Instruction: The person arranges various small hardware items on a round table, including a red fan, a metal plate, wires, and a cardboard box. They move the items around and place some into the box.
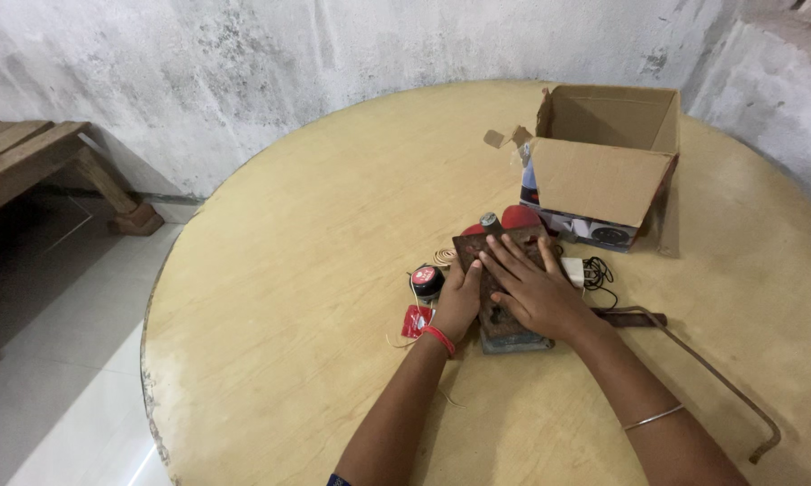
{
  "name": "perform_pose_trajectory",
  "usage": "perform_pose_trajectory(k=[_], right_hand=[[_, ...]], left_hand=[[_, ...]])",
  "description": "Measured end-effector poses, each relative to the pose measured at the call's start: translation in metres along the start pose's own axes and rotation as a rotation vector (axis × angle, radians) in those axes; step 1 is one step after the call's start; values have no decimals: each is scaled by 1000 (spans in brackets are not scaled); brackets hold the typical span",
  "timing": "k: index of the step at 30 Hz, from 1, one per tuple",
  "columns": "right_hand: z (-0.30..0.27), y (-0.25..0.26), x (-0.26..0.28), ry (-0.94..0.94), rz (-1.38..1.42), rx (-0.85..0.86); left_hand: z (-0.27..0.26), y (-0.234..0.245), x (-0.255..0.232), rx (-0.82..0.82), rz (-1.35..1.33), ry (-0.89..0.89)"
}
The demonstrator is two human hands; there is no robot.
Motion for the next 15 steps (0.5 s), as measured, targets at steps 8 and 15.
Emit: perform_pose_trajectory(k=[8,15], right_hand=[[4,-13,-9,-153,271,-91],[-1,-10,-7,-73,209,-63]], left_hand=[[8,4,5,-7,110,-3],[3,0,1,-16,8,11]])
Point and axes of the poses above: each hand's wrist, its own z-axis towards the middle knuckle, its own y-axis out of the back of the hand, x = y × z, the point moved 2 cm from there along z, towards the middle knuckle, and after that the axes turned 10 degrees about x, right-handed, at the moved point
